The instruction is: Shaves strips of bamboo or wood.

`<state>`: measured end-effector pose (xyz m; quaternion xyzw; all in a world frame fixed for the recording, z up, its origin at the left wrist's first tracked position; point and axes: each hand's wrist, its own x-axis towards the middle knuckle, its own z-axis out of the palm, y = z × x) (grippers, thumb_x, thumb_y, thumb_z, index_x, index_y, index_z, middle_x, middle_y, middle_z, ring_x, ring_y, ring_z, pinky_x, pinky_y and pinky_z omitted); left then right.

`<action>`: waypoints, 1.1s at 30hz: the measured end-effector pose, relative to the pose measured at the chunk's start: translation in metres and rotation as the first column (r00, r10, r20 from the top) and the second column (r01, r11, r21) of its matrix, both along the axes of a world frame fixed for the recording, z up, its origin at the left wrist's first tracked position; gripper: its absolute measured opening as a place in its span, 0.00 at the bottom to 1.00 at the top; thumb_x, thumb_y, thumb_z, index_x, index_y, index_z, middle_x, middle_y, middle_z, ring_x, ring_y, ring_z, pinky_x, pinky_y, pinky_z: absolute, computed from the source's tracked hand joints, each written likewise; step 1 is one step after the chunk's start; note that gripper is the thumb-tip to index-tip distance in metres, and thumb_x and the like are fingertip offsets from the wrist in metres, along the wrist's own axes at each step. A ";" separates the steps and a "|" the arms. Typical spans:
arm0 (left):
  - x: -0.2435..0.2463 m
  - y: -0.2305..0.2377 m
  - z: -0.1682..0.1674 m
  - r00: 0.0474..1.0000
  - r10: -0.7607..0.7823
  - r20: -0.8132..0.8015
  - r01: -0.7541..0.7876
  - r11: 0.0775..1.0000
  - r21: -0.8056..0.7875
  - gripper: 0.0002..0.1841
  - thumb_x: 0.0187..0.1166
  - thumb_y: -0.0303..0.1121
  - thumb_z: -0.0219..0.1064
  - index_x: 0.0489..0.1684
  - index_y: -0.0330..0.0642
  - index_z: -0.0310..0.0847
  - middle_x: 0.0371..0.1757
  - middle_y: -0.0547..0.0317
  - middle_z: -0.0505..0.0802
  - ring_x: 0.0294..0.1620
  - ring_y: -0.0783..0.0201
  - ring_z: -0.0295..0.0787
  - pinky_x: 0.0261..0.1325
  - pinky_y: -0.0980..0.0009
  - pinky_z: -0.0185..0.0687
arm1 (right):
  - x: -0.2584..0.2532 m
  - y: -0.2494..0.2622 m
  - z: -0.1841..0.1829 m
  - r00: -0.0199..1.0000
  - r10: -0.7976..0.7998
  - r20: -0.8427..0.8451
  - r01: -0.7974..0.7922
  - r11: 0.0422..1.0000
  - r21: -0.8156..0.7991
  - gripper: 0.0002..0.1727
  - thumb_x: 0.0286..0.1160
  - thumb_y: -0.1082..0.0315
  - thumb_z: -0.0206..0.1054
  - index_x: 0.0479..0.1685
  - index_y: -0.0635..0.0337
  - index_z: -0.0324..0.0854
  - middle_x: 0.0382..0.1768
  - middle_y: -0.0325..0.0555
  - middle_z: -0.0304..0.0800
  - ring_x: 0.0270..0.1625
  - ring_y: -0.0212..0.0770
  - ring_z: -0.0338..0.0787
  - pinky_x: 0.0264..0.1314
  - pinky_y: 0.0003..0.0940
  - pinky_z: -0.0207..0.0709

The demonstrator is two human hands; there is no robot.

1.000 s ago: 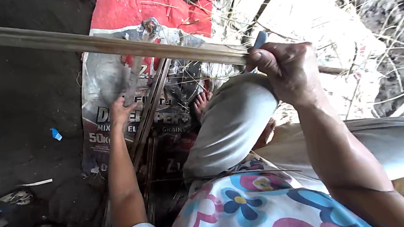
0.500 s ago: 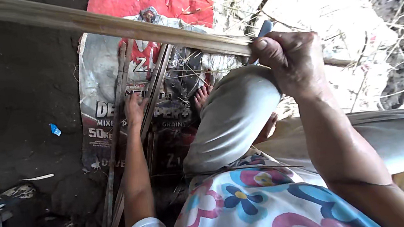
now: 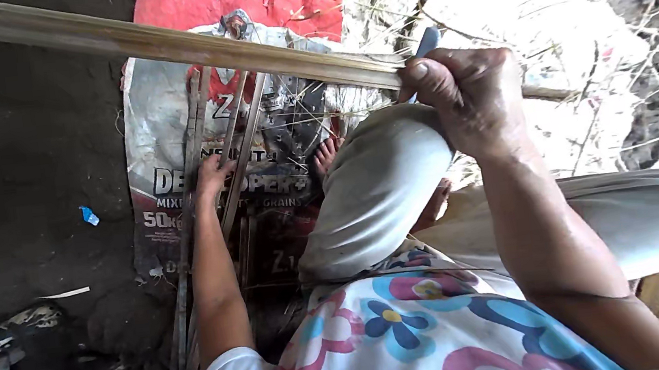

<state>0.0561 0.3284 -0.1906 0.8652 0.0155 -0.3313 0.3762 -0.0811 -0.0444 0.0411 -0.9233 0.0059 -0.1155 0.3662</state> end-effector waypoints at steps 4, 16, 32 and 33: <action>-0.005 -0.007 -0.002 0.994 0.071 0.086 -0.080 0.991 0.103 0.30 0.78 0.38 0.76 0.71 0.24 0.73 0.61 0.26 0.87 0.66 0.33 0.84 0.72 0.36 0.73 | 0.001 0.001 -0.001 1.000 0.004 -0.004 -0.004 1.000 0.005 0.26 0.93 0.52 0.52 0.32 0.60 0.86 0.22 0.34 0.81 0.24 0.23 0.75 0.33 0.29 0.69; -0.016 -0.014 0.020 0.995 0.036 0.096 -0.048 0.990 0.131 0.33 0.69 0.30 0.82 0.71 0.26 0.72 0.57 0.32 0.90 0.60 0.37 0.88 0.68 0.39 0.79 | 0.002 0.001 -0.002 1.000 -0.005 -0.007 0.005 0.999 0.043 0.25 0.93 0.52 0.52 0.30 0.57 0.84 0.21 0.29 0.77 0.24 0.19 0.72 0.32 0.26 0.67; -0.050 -0.019 0.011 0.836 -0.226 0.501 0.039 0.933 0.357 0.25 0.85 0.37 0.67 0.77 0.33 0.73 0.73 0.25 0.78 0.73 0.24 0.75 0.71 0.30 0.71 | 0.002 0.002 -0.005 0.999 -0.032 -0.028 0.034 0.996 0.077 0.25 0.92 0.51 0.52 0.32 0.57 0.86 0.23 0.34 0.82 0.26 0.27 0.78 0.34 0.35 0.71; -0.055 -0.027 0.010 0.843 -0.271 0.464 0.086 0.920 0.382 0.24 0.85 0.40 0.66 0.75 0.34 0.75 0.71 0.27 0.81 0.71 0.26 0.77 0.70 0.31 0.72 | 0.002 0.001 -0.005 0.999 -0.033 -0.029 0.035 0.996 0.078 0.25 0.92 0.51 0.52 0.32 0.57 0.86 0.23 0.34 0.81 0.25 0.27 0.77 0.34 0.36 0.70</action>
